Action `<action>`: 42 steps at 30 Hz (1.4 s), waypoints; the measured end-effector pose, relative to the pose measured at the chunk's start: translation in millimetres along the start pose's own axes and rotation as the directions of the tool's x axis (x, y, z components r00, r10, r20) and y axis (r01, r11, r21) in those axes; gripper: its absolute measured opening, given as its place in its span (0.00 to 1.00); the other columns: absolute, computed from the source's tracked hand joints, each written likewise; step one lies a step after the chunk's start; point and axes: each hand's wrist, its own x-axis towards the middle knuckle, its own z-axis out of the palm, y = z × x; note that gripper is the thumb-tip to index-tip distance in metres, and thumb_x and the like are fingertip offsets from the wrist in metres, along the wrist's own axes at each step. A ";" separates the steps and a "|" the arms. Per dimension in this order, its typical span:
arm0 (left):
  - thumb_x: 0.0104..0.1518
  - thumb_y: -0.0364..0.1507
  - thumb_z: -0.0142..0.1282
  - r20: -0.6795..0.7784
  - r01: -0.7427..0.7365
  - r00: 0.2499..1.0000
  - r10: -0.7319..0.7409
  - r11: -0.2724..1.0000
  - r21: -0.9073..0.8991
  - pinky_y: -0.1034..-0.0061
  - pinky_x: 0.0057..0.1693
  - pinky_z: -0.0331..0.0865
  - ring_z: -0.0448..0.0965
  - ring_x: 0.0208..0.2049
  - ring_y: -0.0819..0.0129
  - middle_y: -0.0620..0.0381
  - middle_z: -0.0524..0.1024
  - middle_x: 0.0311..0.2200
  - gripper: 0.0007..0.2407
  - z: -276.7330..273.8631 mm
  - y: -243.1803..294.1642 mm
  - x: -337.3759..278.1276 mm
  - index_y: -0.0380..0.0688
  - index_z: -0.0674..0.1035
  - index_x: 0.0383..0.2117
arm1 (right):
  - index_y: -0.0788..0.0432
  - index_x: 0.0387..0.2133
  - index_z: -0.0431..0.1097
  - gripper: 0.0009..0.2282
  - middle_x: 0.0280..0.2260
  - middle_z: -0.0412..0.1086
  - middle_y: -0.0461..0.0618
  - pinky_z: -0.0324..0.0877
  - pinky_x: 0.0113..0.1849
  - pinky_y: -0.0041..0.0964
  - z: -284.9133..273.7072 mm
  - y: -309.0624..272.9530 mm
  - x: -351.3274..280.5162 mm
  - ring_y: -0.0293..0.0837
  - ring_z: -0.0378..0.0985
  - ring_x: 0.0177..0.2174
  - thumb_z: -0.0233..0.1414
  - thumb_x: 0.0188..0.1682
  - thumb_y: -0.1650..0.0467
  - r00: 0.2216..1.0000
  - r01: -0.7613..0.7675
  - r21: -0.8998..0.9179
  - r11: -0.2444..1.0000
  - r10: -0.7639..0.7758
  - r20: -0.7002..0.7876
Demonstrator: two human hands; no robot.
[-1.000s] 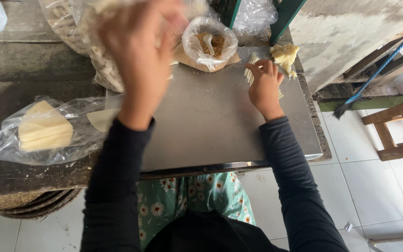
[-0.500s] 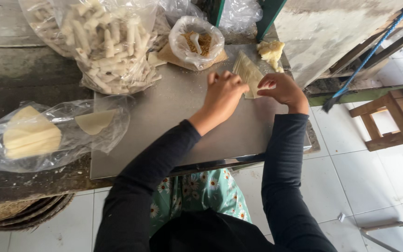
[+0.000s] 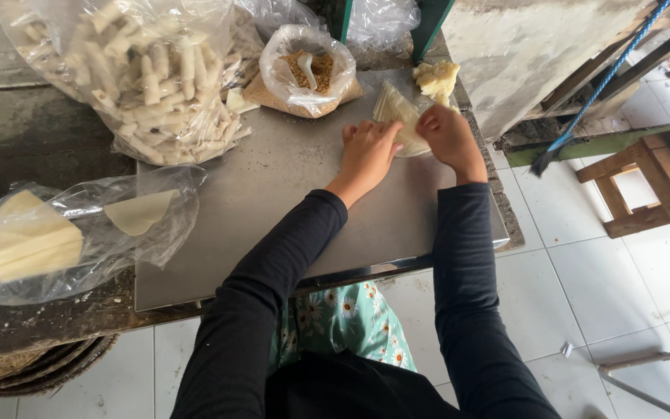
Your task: The person repeatedly scoops a brown filling onto triangular dough sheets, folds them into sealed dumplings, and places them into a plastic bag. The process is continuous and repetitive throughout the clip.
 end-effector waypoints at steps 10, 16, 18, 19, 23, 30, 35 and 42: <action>0.57 0.26 0.56 0.206 -0.045 0.979 0.011 0.986 0.158 0.50 0.59 0.50 0.72 0.52 0.58 0.61 0.79 0.41 0.06 -5.6 7.3 -4.2 0.49 0.84 0.37 | 0.67 0.37 0.76 0.04 0.31 0.79 0.54 0.76 0.35 0.35 -4.5 -15.5 9.2 0.42 0.83 0.31 0.56 0.52 0.78 0.805 0.089 -0.027 0.996 -0.088 -0.587; 0.55 0.26 0.57 0.063 -0.086 0.994 0.086 0.996 -0.010 0.52 0.54 0.55 0.73 0.51 0.58 0.51 0.77 0.49 0.13 -61.5 5.3 -24.9 0.43 0.81 0.47 | 0.66 0.38 0.76 0.03 0.34 0.78 0.56 0.75 0.34 0.36 10.1 -74.3 7.7 0.46 0.82 0.31 0.56 0.54 0.78 0.797 0.282 -0.176 0.943 -0.332 -0.504; 0.58 0.27 0.60 0.038 0.029 0.999 -0.027 0.999 -0.042 0.59 0.50 0.67 0.80 0.43 0.59 0.54 0.81 0.39 0.08 -91.7 -10.3 -31.7 0.43 0.81 0.42 | 0.65 0.37 0.76 0.03 0.35 0.78 0.57 0.74 0.33 0.38 23.5 -96.2 1.3 0.49 0.81 0.32 0.55 0.52 0.79 0.837 0.345 -0.151 0.926 -0.377 -0.398; 0.59 0.28 0.59 0.016 0.074 0.997 -0.074 0.997 -0.013 0.61 0.45 0.69 0.81 0.38 0.58 0.53 0.81 0.36 0.06 -105.8 -19.7 -34.0 0.44 0.81 0.39 | 0.65 0.36 0.76 0.04 0.34 0.77 0.57 0.73 0.34 0.41 33.9 -107.0 -7.7 0.51 0.81 0.33 0.55 0.51 0.79 0.857 0.380 -0.129 0.916 -0.401 -0.324; 0.61 0.29 0.57 0.066 0.311 0.947 -0.313 0.950 0.033 0.56 0.37 0.70 0.81 0.30 0.49 0.50 0.81 0.26 0.05 -135.9 -41.1 -43.2 0.43 0.81 0.31 | 0.63 0.36 0.76 0.05 0.35 0.76 0.57 0.73 0.35 0.43 58.6 -141.4 -29.6 0.51 0.79 0.32 0.57 0.47 0.78 0.860 0.498 -0.006 0.867 -0.493 0.135; 0.57 0.34 0.61 0.125 0.361 0.921 -0.370 0.928 0.090 0.55 0.35 0.69 0.79 0.28 0.48 0.49 0.79 0.24 0.09 -128.9 -34.1 -49.0 0.42 0.78 0.26 | 0.62 0.40 0.74 0.04 0.38 0.75 0.55 0.74 0.36 0.40 55.8 -164.8 -11.0 0.51 0.80 0.34 0.57 0.54 0.77 0.906 0.416 -0.011 0.909 -0.416 -0.083; 0.50 0.37 0.66 0.139 0.353 0.922 -0.362 0.931 0.086 0.57 0.37 0.69 0.78 0.29 0.51 0.51 0.76 0.25 0.12 -127.5 -30.0 -50.9 0.42 0.76 0.24 | 0.60 0.48 0.76 0.13 0.42 0.71 0.56 0.74 0.39 0.43 49.7 -176.1 38.4 0.54 0.78 0.38 0.57 0.49 0.79 0.839 0.534 -0.154 0.832 -0.544 -0.032; 0.55 0.32 0.61 0.125 0.304 0.935 -0.331 0.932 0.197 0.57 0.41 0.67 0.78 0.36 0.55 0.53 0.76 0.32 0.07 -111.5 -32.2 -56.6 0.45 0.77 0.30 | 0.54 0.39 0.81 0.11 0.43 0.69 0.51 0.73 0.40 0.44 63.3 -190.4 78.3 0.51 0.77 0.39 0.62 0.43 0.77 0.801 0.595 -0.222 0.773 -0.544 0.250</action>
